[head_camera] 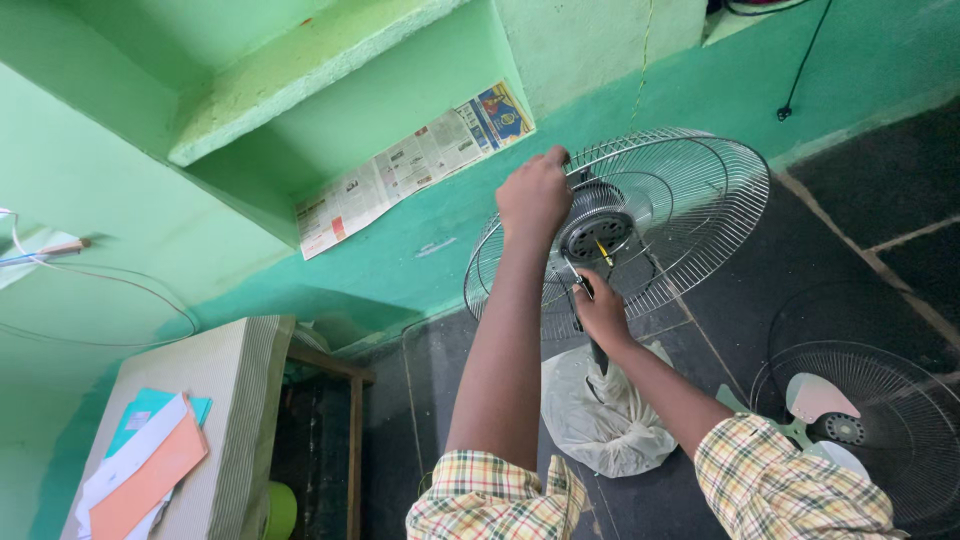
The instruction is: The person uses a screwdriver to loosen and remove the front grill of a standing fan. They then remove the fan blades and place them on the floor. The person continues to work on the fan's internal components with the screwdriver.
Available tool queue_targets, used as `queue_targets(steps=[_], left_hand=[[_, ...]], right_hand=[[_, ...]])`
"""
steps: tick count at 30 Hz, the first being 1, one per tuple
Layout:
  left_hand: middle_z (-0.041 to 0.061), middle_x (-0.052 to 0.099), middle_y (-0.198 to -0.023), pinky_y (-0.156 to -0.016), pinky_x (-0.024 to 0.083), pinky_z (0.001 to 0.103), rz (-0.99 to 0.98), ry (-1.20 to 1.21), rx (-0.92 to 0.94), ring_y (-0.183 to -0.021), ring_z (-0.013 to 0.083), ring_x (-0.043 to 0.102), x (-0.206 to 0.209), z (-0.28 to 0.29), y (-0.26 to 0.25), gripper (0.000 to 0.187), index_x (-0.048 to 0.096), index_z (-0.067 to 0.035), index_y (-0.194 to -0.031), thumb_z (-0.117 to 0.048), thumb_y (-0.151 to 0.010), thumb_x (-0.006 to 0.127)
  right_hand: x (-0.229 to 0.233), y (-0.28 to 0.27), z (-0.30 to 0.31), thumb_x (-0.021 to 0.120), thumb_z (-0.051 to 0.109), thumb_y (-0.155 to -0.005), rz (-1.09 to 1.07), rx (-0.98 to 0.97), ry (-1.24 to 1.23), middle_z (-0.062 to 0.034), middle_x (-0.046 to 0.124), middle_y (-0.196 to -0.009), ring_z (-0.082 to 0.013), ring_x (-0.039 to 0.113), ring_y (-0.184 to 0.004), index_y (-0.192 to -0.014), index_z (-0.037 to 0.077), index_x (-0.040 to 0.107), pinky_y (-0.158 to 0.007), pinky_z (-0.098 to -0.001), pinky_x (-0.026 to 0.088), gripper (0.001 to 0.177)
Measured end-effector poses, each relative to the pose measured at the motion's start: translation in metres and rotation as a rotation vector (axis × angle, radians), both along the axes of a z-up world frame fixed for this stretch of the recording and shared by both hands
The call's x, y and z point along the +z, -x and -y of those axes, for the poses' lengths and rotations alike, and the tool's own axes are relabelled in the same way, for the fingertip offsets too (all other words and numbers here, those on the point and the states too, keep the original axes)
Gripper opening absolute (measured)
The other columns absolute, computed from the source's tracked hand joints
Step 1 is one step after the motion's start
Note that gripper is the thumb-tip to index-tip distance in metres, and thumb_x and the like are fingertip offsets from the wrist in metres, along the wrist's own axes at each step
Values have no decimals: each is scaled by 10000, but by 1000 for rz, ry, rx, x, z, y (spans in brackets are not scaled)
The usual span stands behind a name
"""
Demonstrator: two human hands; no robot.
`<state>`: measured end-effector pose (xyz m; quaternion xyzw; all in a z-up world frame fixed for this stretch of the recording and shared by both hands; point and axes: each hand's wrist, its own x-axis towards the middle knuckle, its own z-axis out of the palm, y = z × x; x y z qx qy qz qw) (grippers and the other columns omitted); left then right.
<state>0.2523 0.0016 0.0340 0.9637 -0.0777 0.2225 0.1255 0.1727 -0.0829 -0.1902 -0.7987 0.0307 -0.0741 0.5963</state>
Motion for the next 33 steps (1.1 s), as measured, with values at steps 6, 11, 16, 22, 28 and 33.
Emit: queue_targets(steps=[6, 11, 16, 22, 28, 33], left_hand=[[70, 744, -1034, -742, 573, 488, -40, -6, 7, -960, 331, 727, 0, 8, 3, 256, 689, -220, -1088, -136, -879, 568], [72, 746, -1016, -731, 572, 481, -30, -8, -8, -945, 331, 727, 4, 17, 2, 252, 692, -215, -1067, -127, -868, 563], [86, 745, -1016, -744, 571, 484, -47, -26, -16, -939, 337, 727, 3, 25, 3, 234, 693, -208, -1076, -134, -905, 551], [92, 748, -1000, -728, 570, 490, -33, -26, -28, -936, 338, 728, 4, 31, 5, 251, 692, -198, -1088, -120, -902, 543], [83, 748, -1007, -716, 569, 487, -29, -31, -18, -938, 331, 729, 7, 29, 6, 254, 698, -205, -1075, -114, -886, 554], [78, 747, -1008, -721, 570, 484, -60, -34, 0, -942, 329, 726, 9, 24, 6, 262, 694, -217, -1086, -129, -868, 577]], right_hand=[[-12, -4, 2, 641, 203, -943, 89, -21, 18, -187, 725, -1140, -389, 696, -1044, -1299, 127, 646, -877, -455, 533, 364], [-16, -8, 6, 639, 199, -950, 81, -30, 31, -199, 725, -1142, -416, 672, -1080, -1291, 125, 647, -911, -481, 516, 349], [-21, -14, 10, 646, 218, -952, 19, -44, 74, -215, 722, -1115, -437, 671, -1071, -1307, 128, 641, -904, -502, 525, 366], [-17, -13, 14, 647, 232, -946, 9, -78, 85, -211, 726, -1121, -444, 671, -1059, -1298, 133, 648, -902, -512, 521, 366], [-1, -13, 19, 590, 235, -965, -187, -12, -23, -199, 733, -1071, -398, 747, -960, -1340, 141, 605, -865, -491, 551, 386], [-2, -10, 13, 636, 212, -950, -28, -44, 48, -216, 724, -1096, -431, 677, -1050, -1311, 136, 643, -894, -498, 521, 369]])
